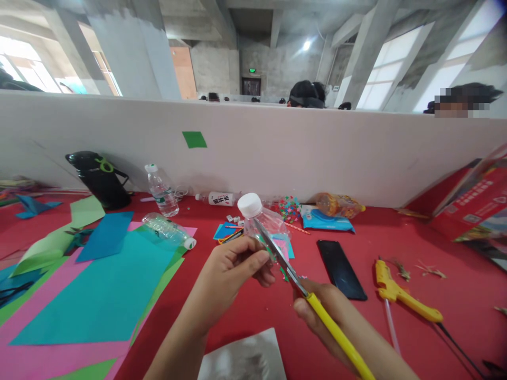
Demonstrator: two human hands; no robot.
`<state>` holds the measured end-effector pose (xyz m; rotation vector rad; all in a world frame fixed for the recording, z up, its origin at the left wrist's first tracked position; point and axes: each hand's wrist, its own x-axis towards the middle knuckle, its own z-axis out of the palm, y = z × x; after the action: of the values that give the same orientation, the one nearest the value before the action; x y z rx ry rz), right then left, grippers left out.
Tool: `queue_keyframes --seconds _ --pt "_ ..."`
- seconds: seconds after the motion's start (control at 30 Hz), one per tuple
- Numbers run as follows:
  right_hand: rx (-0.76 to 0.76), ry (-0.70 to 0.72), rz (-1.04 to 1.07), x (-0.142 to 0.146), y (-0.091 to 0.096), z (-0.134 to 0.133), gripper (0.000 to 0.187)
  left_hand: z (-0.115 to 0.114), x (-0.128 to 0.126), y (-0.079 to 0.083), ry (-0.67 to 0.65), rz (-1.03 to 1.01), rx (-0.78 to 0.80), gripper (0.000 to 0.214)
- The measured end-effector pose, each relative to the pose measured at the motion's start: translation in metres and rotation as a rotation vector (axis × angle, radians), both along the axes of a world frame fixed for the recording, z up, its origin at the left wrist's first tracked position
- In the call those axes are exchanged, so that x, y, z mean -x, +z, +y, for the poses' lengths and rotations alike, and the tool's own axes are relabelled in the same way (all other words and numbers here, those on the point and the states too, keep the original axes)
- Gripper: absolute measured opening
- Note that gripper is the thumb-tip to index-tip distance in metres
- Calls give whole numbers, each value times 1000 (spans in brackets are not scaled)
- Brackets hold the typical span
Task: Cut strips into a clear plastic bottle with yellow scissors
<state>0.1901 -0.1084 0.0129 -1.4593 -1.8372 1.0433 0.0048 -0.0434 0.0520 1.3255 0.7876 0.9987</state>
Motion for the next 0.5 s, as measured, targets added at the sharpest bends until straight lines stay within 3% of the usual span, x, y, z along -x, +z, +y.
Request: queue_keyframes --seconds 0.5 --pt "18 50 55 -4 -3 8 50 1 2 -1 -8 -7 13 13"
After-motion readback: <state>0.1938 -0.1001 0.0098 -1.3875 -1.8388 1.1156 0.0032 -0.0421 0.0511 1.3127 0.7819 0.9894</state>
